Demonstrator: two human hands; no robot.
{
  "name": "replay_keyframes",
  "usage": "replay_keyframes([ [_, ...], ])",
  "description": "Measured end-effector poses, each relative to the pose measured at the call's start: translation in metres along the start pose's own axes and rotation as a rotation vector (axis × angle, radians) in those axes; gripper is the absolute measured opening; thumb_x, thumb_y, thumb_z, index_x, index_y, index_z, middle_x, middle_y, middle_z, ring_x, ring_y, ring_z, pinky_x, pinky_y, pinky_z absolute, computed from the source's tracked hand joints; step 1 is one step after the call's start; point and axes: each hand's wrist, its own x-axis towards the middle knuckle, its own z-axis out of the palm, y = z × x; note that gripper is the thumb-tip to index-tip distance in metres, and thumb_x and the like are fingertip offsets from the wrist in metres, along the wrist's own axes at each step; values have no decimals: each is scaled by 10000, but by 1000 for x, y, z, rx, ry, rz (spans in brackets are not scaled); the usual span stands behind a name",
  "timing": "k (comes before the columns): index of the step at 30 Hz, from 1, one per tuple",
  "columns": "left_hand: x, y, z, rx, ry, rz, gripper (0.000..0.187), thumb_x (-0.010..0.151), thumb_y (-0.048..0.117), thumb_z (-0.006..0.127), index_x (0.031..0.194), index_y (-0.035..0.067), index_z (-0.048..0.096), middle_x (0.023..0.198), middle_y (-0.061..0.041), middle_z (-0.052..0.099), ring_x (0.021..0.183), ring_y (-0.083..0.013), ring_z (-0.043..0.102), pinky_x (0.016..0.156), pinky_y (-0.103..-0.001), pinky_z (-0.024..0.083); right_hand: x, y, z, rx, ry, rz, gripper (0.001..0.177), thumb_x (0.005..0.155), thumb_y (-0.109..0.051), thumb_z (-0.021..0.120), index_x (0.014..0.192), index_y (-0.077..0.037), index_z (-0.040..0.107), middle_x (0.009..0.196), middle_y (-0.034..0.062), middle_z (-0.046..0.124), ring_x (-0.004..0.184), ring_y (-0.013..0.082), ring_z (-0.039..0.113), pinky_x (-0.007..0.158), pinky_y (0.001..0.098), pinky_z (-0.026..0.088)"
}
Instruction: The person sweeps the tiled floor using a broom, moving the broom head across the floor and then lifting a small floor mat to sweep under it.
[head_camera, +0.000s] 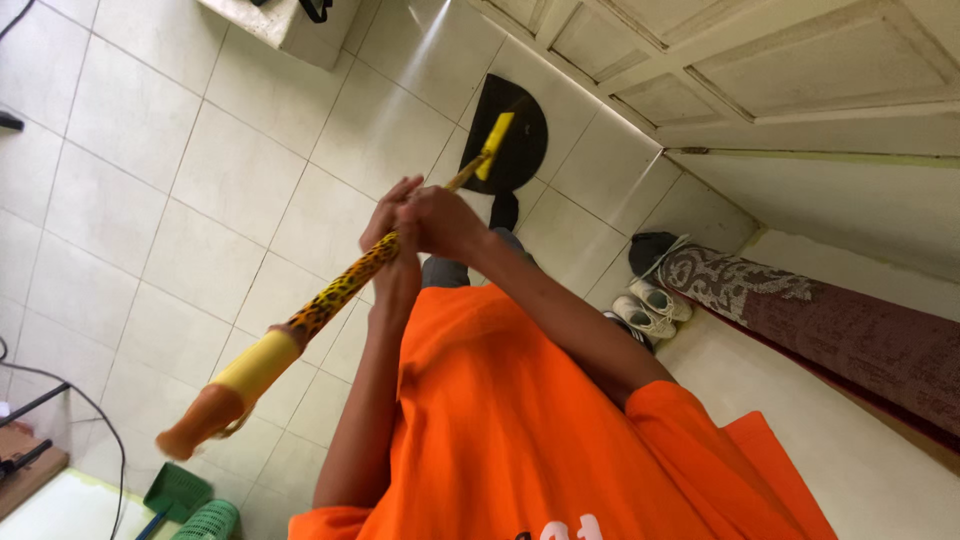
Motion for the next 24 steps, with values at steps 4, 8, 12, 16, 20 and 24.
replay_keyframes([
  [4,4,-19,-12,-101,199,-237,380,1132,288,474,922,18,638,877,-95,649,1033,-255,656,1022,-454,440,16,-21,-6,102,252,-59,170,802,-139,766,959,-92,721,989,45,744,1038,271,689,984,480,525],
  [8,23,-26,-27,-161,216,-92,414,1151,272,424,819,45,522,791,-56,607,1040,-201,690,1218,-466,410,25,-1,-6,38,193,195,510,811,-225,794,1239,-15,612,1329,200,579,1282,374,529,1069,530,412],
  [12,44,-58,-42,-152,263,-127,426,1160,271,445,792,58,478,709,-26,517,915,-174,657,1242,-490,418,10,44,11,91,166,329,437,871,-209,761,1247,-38,619,1317,185,606,1266,387,555,1063,493,448],
  [16,58,-95,-54,-114,299,-127,440,1160,302,447,777,86,463,727,-25,533,842,-139,617,1227,-516,432,-10,78,28,130,107,496,325,911,-216,745,1177,-54,650,1240,174,657,1205,381,598,1031,475,478],
  [20,73,-110,-66,-179,319,-111,423,1155,325,489,799,98,472,717,-7,527,843,-131,633,1242,-529,457,-22,102,39,186,160,615,253,925,-197,715,1133,-62,667,1168,151,688,1159,358,622,991,460,497],
  [24,93,-106,-72,-204,245,-78,349,1106,270,608,841,76,489,806,-39,595,1015,-193,699,1217,-530,460,-30,117,52,260,168,717,235,935,-198,683,1130,-67,663,1208,113,698,1091,327,640,908,427,523],
])
